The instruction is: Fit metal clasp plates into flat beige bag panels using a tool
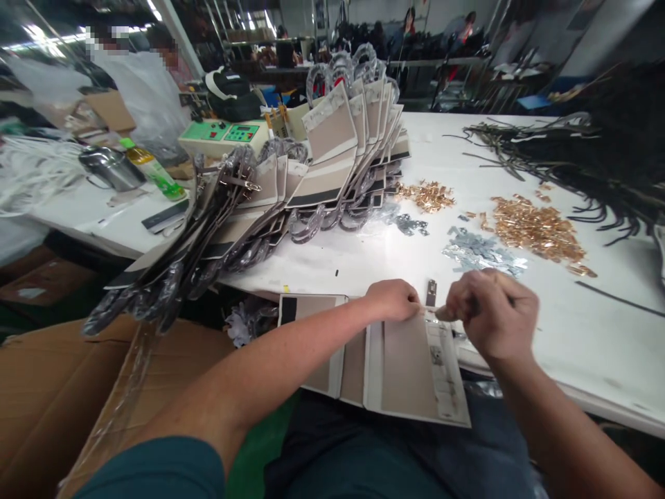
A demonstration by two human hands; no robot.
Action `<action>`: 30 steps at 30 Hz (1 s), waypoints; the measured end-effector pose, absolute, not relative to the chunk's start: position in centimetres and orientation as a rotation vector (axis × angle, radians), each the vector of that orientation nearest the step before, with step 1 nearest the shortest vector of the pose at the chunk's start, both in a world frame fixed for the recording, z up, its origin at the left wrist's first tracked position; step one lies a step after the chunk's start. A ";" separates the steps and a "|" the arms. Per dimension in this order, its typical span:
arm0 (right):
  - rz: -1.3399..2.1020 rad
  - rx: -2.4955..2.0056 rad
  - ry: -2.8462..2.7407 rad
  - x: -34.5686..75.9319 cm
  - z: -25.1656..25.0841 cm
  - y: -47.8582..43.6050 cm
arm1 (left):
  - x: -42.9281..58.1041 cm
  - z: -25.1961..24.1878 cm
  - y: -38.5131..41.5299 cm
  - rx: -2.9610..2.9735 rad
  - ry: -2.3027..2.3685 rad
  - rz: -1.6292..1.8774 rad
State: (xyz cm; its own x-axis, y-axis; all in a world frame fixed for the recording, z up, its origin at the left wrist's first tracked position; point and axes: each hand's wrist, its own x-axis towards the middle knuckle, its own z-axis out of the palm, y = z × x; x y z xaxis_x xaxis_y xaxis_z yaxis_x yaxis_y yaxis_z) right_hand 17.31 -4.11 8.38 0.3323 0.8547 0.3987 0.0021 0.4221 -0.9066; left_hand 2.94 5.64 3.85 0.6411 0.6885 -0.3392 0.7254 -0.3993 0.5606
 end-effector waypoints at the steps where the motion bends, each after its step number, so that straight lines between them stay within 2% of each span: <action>1: 0.650 -0.934 -1.075 17.4 8.9 -4.2 | 3.0 3.8 5.6 2.165 1.094 -0.062; 12: 0.757 -1.110 -1.170 17.0 4.9 -4.1 | 2.9 4.8 4.3 2.244 1.151 -0.007; 16: 0.741 -1.121 -1.159 17.1 5.4 -4.2 | 1.7 5.3 1.0 2.361 1.232 0.214; 20: 0.750 -1.123 -1.175 17.1 5.4 -4.3 | -1.3 4.1 -5.2 2.631 0.953 0.445; 24: 0.779 -1.117 -1.165 17.0 5.2 -4.1 | -3.6 1.8 -10.3 2.794 0.652 0.215; 30: 0.767 -1.106 -1.170 17.1 5.4 -4.1 | -2.8 1.3 -10.5 2.864 0.724 0.081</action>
State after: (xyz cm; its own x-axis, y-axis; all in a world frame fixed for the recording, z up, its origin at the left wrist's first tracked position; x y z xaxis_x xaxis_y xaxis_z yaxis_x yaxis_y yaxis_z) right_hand 17.06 -4.11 5.39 0.2550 0.9132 0.3179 0.0720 0.3099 -0.9480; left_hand -2.77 -10.47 1.34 0.8796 0.4756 0.0069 0.4655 -0.8637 0.1933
